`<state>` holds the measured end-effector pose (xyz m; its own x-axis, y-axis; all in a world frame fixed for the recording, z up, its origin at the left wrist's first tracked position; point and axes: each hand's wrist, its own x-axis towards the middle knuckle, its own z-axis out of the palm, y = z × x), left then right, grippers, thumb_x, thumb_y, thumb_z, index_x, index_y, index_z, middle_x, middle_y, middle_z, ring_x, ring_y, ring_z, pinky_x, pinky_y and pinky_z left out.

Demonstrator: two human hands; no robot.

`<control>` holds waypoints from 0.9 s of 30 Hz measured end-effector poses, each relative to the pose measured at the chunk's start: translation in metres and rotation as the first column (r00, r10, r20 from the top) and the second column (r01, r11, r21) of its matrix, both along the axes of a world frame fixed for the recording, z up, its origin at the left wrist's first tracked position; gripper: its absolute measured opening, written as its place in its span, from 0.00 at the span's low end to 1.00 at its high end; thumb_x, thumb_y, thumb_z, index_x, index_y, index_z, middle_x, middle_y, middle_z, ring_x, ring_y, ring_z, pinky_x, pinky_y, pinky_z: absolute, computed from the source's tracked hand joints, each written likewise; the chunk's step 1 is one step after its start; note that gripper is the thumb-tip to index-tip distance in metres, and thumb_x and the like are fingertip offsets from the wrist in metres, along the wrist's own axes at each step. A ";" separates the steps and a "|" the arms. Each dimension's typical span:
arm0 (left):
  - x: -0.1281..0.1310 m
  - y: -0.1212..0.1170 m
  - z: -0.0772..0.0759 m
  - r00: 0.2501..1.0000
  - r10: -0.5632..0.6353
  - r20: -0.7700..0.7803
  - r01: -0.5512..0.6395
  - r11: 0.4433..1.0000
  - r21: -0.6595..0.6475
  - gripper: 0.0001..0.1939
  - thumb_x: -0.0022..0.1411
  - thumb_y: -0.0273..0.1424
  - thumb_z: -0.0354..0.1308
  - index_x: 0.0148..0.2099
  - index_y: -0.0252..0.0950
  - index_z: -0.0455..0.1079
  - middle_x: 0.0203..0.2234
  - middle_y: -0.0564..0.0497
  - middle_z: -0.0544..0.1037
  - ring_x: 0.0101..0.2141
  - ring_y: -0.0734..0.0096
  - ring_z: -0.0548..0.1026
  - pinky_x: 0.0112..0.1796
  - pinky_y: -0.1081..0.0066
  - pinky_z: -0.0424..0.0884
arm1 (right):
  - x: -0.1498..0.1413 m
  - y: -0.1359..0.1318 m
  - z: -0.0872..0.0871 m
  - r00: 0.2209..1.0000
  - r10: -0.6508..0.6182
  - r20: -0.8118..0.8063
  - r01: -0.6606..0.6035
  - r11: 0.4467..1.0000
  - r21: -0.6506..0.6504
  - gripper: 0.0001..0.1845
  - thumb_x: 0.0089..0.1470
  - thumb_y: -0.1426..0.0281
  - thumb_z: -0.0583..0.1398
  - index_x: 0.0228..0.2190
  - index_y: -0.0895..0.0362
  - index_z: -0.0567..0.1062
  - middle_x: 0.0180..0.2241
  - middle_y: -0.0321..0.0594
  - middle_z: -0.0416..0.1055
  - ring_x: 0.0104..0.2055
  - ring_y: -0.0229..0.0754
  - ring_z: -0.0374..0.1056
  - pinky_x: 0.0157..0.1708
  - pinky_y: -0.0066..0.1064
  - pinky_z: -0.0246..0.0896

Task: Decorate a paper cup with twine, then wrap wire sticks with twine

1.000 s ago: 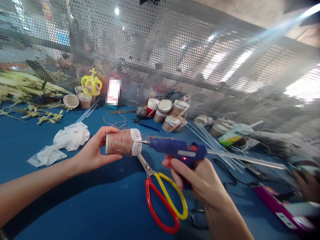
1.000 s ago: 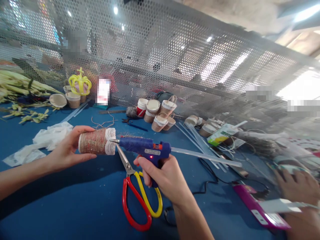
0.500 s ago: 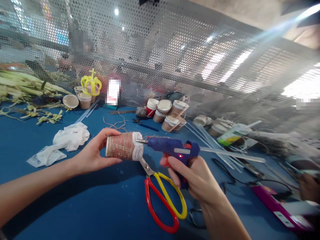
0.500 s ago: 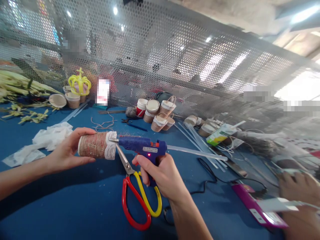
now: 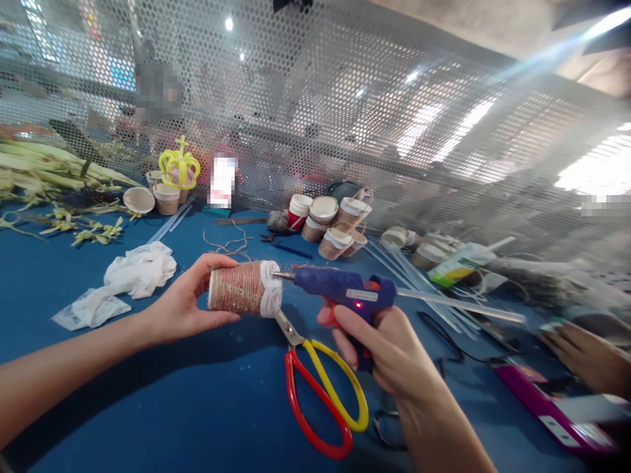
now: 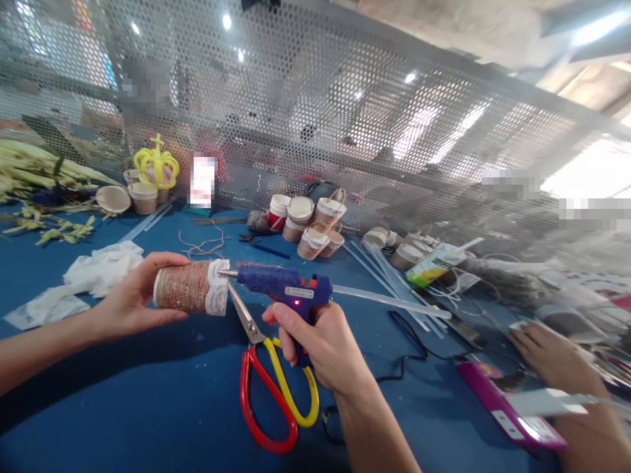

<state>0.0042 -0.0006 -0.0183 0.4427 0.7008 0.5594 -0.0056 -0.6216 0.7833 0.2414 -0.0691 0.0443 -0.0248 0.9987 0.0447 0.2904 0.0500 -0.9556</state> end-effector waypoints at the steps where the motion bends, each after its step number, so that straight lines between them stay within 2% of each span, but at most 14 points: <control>1: 0.000 0.000 0.000 1.000 0.006 0.004 -0.006 1.000 -0.007 0.27 0.46 0.24 0.61 0.48 0.42 0.55 0.40 0.47 0.65 0.36 0.68 0.70 0.36 0.67 0.71 | 0.000 0.000 0.000 1.000 0.008 -0.010 -0.008 1.000 0.005 0.16 0.47 0.60 0.57 0.23 0.61 0.71 0.07 0.29 0.56 0.10 0.28 0.50 0.12 0.23 0.43; 4: 0.000 0.000 0.000 1.000 0.000 0.007 0.000 1.000 -0.027 0.27 0.46 0.24 0.61 0.48 0.42 0.55 0.40 0.47 0.65 0.36 0.68 0.71 0.36 0.67 0.71 | 0.001 0.000 -0.001 0.999 0.046 -0.010 -0.046 0.999 -0.011 0.16 0.46 0.60 0.57 0.22 0.62 0.71 0.07 0.29 0.57 0.10 0.28 0.50 0.12 0.23 0.44; 9: 0.000 0.000 -0.001 0.999 -0.035 0.009 0.036 0.997 -0.067 0.27 0.47 0.24 0.61 0.48 0.42 0.55 0.40 0.47 0.66 0.35 0.69 0.71 0.36 0.67 0.71 | 0.000 0.001 -0.001 1.000 0.022 0.012 -0.021 1.000 -0.019 0.16 0.46 0.60 0.57 0.23 0.62 0.71 0.07 0.29 0.57 0.11 0.29 0.50 0.12 0.23 0.45; 13: 0.000 0.000 -0.002 0.999 -0.040 0.033 0.043 0.995 -0.088 0.27 0.46 0.25 0.61 0.47 0.42 0.55 0.41 0.46 0.66 0.35 0.69 0.71 0.35 0.68 0.72 | 0.000 0.001 -0.001 0.998 0.055 0.017 -0.055 0.997 -0.047 0.17 0.47 0.59 0.56 0.22 0.61 0.70 0.07 0.29 0.57 0.11 0.29 0.50 0.13 0.23 0.46; 18: 0.000 0.001 -0.003 0.997 -0.064 0.030 0.067 0.991 -0.114 0.27 0.47 0.24 0.61 0.47 0.42 0.55 0.40 0.47 0.66 0.34 0.70 0.71 0.34 0.69 0.72 | 0.000 0.001 -0.002 1.000 0.016 -0.006 -0.016 0.999 -0.032 0.16 0.46 0.59 0.57 0.23 0.61 0.70 0.08 0.29 0.57 0.11 0.29 0.50 0.12 0.23 0.43; 23: 0.000 0.000 -0.003 0.997 -0.073 0.036 0.078 0.988 -0.132 0.27 0.46 0.23 0.61 0.47 0.43 0.55 0.40 0.47 0.67 0.35 0.70 0.71 0.34 0.69 0.72 | 0.001 0.003 -0.001 0.996 0.093 -0.003 -0.092 0.991 -0.095 0.17 0.47 0.59 0.57 0.23 0.62 0.70 0.08 0.30 0.58 0.11 0.29 0.51 0.13 0.23 0.44; 27: 0.000 0.001 -0.003 0.995 -0.083 0.046 0.090 0.981 -0.170 0.27 0.46 0.23 0.61 0.47 0.43 0.55 0.41 0.47 0.67 0.35 0.69 0.71 0.34 0.69 0.72 | 0.001 0.002 0.000 0.999 0.047 -0.020 -0.049 0.996 -0.080 0.16 0.47 0.59 0.57 0.24 0.61 0.71 0.07 0.29 0.58 0.11 0.29 0.51 0.13 0.22 0.45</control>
